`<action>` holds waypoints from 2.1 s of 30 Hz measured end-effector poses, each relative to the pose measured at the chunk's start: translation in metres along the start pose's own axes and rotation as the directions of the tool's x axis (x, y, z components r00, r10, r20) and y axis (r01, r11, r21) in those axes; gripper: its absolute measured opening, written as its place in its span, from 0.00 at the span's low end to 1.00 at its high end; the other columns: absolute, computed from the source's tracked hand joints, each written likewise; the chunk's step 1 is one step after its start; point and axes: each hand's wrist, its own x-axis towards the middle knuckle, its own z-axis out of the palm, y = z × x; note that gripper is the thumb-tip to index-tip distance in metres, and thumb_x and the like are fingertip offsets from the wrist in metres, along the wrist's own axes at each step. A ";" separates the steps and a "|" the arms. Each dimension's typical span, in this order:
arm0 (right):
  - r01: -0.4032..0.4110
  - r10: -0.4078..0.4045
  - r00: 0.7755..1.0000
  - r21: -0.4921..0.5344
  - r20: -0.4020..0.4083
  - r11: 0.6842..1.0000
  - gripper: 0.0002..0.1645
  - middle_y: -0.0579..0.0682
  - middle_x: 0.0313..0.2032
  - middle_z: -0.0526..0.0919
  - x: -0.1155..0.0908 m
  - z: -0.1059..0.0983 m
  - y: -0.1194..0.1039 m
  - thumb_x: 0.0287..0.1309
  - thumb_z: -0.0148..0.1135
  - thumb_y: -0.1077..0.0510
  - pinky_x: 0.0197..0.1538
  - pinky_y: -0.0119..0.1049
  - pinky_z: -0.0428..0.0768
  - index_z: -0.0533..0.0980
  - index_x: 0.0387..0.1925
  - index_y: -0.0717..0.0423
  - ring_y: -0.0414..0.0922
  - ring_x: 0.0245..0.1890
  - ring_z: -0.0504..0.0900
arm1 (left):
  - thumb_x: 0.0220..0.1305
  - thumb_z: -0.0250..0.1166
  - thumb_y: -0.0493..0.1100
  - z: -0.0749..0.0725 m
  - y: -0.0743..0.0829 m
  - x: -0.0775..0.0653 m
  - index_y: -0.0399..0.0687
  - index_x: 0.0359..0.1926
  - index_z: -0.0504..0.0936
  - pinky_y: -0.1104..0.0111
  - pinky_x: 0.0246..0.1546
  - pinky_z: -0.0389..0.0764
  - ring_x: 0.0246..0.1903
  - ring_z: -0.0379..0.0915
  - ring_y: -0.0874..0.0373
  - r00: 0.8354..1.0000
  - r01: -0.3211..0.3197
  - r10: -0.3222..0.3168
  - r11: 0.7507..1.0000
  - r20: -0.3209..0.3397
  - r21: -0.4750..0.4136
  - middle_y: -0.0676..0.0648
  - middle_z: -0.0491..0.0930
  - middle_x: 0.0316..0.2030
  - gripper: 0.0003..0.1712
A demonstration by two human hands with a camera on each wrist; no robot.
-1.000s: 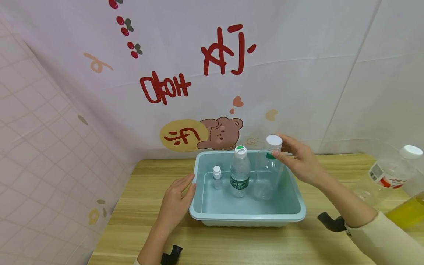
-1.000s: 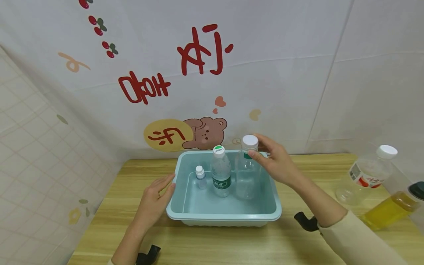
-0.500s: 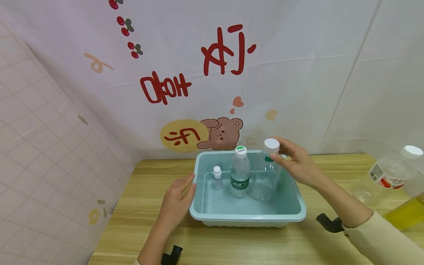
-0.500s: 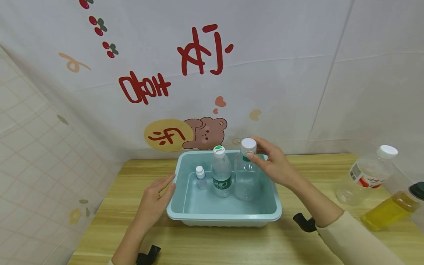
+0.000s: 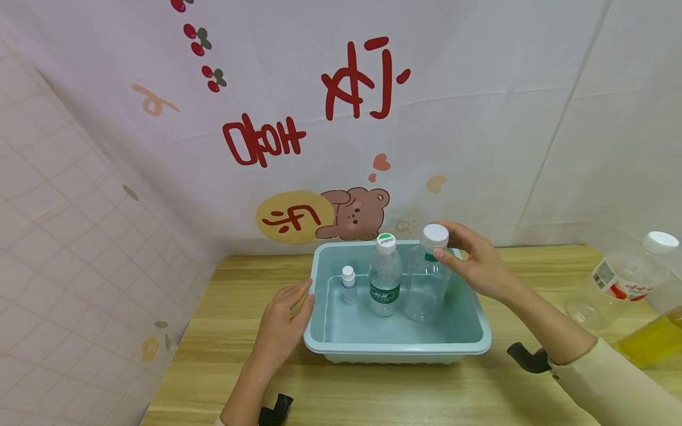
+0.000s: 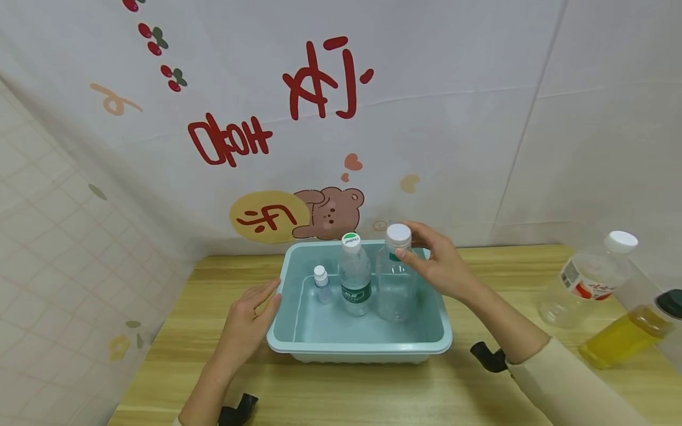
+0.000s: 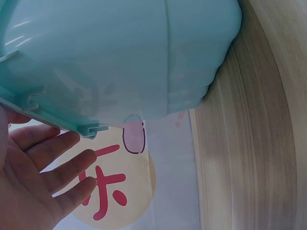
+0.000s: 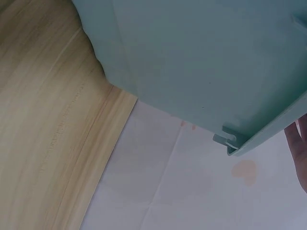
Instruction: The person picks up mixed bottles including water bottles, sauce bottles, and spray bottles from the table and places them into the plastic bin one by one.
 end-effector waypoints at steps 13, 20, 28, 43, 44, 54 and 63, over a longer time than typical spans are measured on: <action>0.013 -0.013 1.000 0.006 -0.022 1.000 0.30 0.56 0.54 0.84 0.000 -0.003 0.000 0.67 0.67 0.68 0.56 0.25 0.78 0.73 0.69 0.62 0.30 0.51 0.81 | 0.76 0.64 0.47 -0.001 0.001 0.002 0.44 0.69 0.80 0.45 0.66 0.75 0.68 0.73 0.47 1.000 -0.001 0.001 1.000 0.008 0.009 0.44 0.79 0.67 0.25; 0.079 -0.078 0.996 0.028 -0.048 0.996 0.31 0.43 0.54 0.83 0.000 -0.008 0.000 0.64 0.66 0.72 0.55 0.23 0.79 0.73 0.68 0.65 0.31 0.51 0.82 | 0.76 0.64 0.47 -0.002 0.001 0.002 0.44 0.69 0.80 0.46 0.66 0.75 0.68 0.73 0.47 1.000 -0.001 0.001 1.000 0.008 0.005 0.44 0.79 0.67 0.25; 0.100 -0.098 0.993 0.028 -0.059 0.995 0.29 0.44 0.56 0.83 -0.003 -0.018 -0.006 0.66 0.63 0.73 0.56 0.21 0.77 0.73 0.68 0.66 0.31 0.54 0.80 | 0.76 0.64 0.45 -0.002 0.001 0.001 0.43 0.68 0.80 0.46 0.66 0.75 0.67 0.73 0.48 1.000 -0.017 0.017 1.000 0.002 -0.001 0.44 0.79 0.66 0.24; 0.113 -0.131 0.984 -0.140 -0.120 0.984 0.32 0.27 0.59 0.80 -0.023 -0.048 -0.014 0.63 0.66 0.73 0.59 0.19 0.72 0.75 0.68 0.61 0.28 0.55 0.78 | 0.76 0.64 0.46 -0.001 0.000 0.000 0.44 0.68 0.80 0.46 0.66 0.74 0.68 0.73 0.48 1.000 -0.001 0.001 1.000 0.002 0.001 0.45 0.79 0.67 0.24; 0.110 -0.131 0.983 -0.159 -0.127 0.981 0.32 0.26 0.59 0.79 -0.025 -0.051 -0.014 0.62 0.66 0.73 0.59 0.19 0.71 0.75 0.68 0.61 0.27 0.56 0.77 | 0.76 0.64 0.46 -0.001 0.000 0.000 0.43 0.68 0.80 0.45 0.66 0.74 0.68 0.73 0.47 1.000 -0.002 0.002 1.000 0.001 0.002 0.45 0.79 0.67 0.24; 0.089 -0.154 0.974 -0.339 -0.168 0.937 0.36 0.22 0.64 0.74 -0.054 -0.087 -0.019 0.61 0.68 0.69 0.59 0.16 0.63 0.75 0.71 0.54 0.24 0.62 0.70 | 0.76 0.65 0.44 -0.001 0.001 0.000 0.43 0.68 0.80 0.46 0.66 0.75 0.67 0.74 0.47 1.000 -0.013 0.013 1.000 -0.007 0.003 0.45 0.79 0.66 0.24; 0.143 -0.280 0.939 -0.512 -0.201 0.847 0.39 0.32 0.71 0.71 -0.074 -0.119 -0.016 0.69 0.67 0.41 0.66 0.16 0.60 0.75 0.70 0.62 0.22 0.69 0.64 | 0.76 0.65 0.45 -0.002 0.001 0.001 0.43 0.68 0.80 0.46 0.66 0.75 0.67 0.74 0.48 1.000 -0.011 0.011 1.000 -0.006 0.008 0.44 0.79 0.66 0.24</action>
